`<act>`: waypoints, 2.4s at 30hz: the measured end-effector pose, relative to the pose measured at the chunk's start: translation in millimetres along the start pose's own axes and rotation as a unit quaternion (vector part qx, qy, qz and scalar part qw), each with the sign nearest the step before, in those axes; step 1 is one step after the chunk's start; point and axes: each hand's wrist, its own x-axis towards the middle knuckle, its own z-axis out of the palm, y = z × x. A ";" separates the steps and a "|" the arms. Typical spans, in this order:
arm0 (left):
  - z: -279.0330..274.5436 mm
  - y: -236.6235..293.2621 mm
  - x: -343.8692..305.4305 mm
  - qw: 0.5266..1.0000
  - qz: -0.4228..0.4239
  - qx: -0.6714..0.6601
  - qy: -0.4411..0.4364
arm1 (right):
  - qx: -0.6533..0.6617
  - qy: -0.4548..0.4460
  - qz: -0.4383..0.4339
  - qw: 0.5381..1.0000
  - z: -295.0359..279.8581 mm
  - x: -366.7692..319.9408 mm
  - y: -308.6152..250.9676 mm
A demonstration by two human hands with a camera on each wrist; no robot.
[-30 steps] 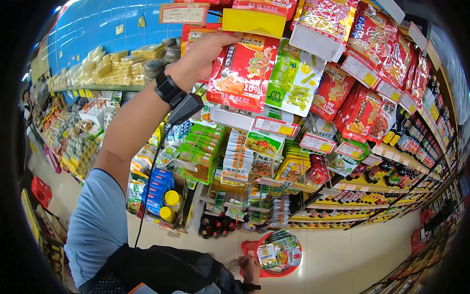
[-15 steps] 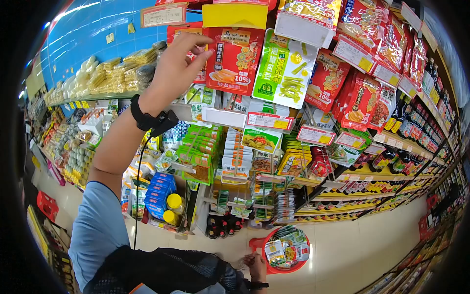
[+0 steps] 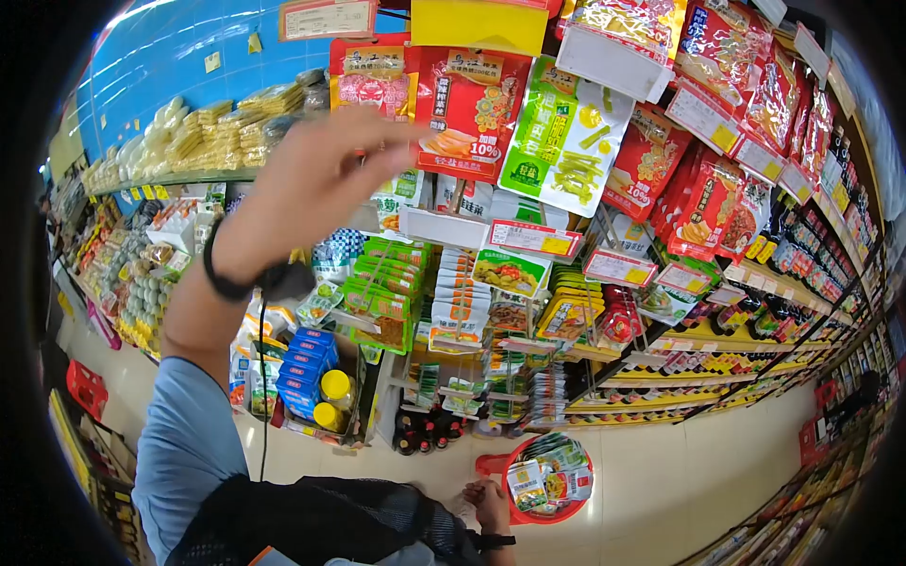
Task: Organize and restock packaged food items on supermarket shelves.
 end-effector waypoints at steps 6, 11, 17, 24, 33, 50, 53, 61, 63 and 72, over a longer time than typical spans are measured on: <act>74.2 22.9 -150.5 0.920 0.005 -0.300 -0.251 | -0.016 -0.004 0.011 1.000 -10.1 6.3 10.9; 254.1 1.5 -350.4 0.802 -0.290 -0.366 -0.373 | -0.083 0.016 0.051 0.995 -7.4 9.8 11.8; 347.7 4.4 -558.9 0.689 -0.429 -0.272 -0.517 | -0.273 -0.041 0.044 0.960 -73.4 24.1 42.1; 380.9 -8.6 -765.5 0.741 -0.273 -0.442 -0.425 | -0.418 0.055 0.098 0.901 -290.9 -3.1 135.8; 341.2 -25.6 -678.8 0.454 -0.656 -0.258 -0.545 | -0.311 0.222 0.225 0.896 -226.8 -26.6 117.9; 376.3 69.2 -522.2 0.555 -0.514 -0.250 -0.604 | -0.524 0.270 -0.008 0.808 -307.6 170.8 65.8; 373.5 75.8 -512.5 0.545 -0.538 -0.217 -0.605 | -0.558 0.215 -0.027 0.801 -310.6 215.2 61.6; 373.3 89.0 -508.6 0.533 -0.601 -0.166 -0.572 | -0.663 0.170 0.050 0.727 -291.4 256.8 50.1; 375.1 99.9 -503.3 0.531 -0.609 -0.175 -0.562 | -0.666 0.164 0.056 0.725 -290.0 255.2 44.6; 404.7 118.4 -476.1 0.549 -0.566 -0.186 -0.586 | -0.629 0.167 0.020 0.759 -320.3 245.1 52.5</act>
